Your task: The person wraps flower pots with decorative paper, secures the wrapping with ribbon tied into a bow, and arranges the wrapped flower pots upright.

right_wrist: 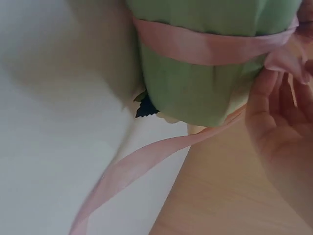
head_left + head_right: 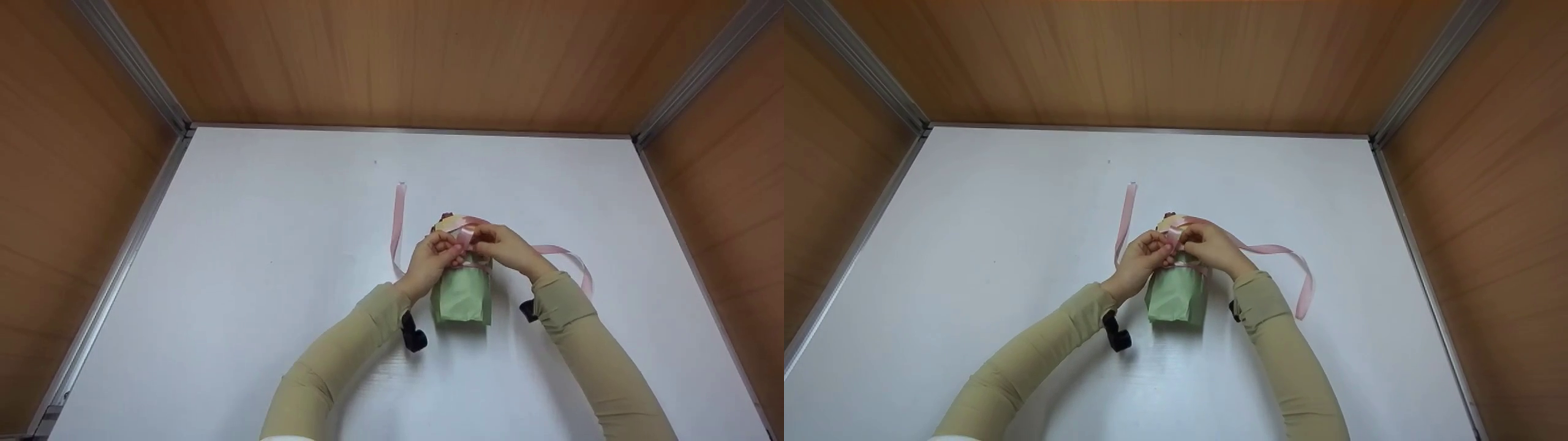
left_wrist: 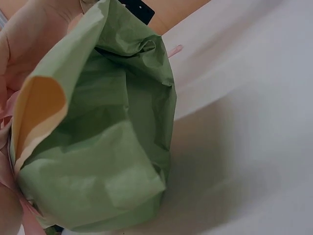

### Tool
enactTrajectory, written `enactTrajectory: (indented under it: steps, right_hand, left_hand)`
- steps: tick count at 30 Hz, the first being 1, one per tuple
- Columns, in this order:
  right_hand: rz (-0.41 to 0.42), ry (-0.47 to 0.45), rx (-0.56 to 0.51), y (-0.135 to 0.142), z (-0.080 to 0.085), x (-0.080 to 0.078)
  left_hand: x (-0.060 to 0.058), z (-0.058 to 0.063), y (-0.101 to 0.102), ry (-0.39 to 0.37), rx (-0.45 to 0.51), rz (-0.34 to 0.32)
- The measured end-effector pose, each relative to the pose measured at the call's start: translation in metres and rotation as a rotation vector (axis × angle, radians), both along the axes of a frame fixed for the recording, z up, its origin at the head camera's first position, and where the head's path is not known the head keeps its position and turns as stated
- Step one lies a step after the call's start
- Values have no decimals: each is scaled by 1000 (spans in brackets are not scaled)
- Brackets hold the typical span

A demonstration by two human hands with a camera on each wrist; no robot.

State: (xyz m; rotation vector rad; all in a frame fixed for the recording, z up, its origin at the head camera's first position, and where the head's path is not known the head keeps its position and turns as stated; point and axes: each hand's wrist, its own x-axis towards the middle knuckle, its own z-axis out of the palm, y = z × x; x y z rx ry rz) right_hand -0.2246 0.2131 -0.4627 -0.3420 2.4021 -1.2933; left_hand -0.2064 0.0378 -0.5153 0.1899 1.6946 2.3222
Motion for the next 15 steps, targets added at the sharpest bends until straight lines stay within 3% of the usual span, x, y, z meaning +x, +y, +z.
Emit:
enactTrajectory:
  steps: [5, 12, 15]
  right_hand:
    - [14, -119, -88, 3, 3, -1]
    - [91, -112, -117, 3, 3, 0]
    - [74, -106, -115, 2, 3, 1]
  left_hand:
    - [0, 1, 0, 27, -20, -15]
    - [0, 2, 2, 27, -39, -16]
    - [-1, 2, 2, 10, -51, -11]
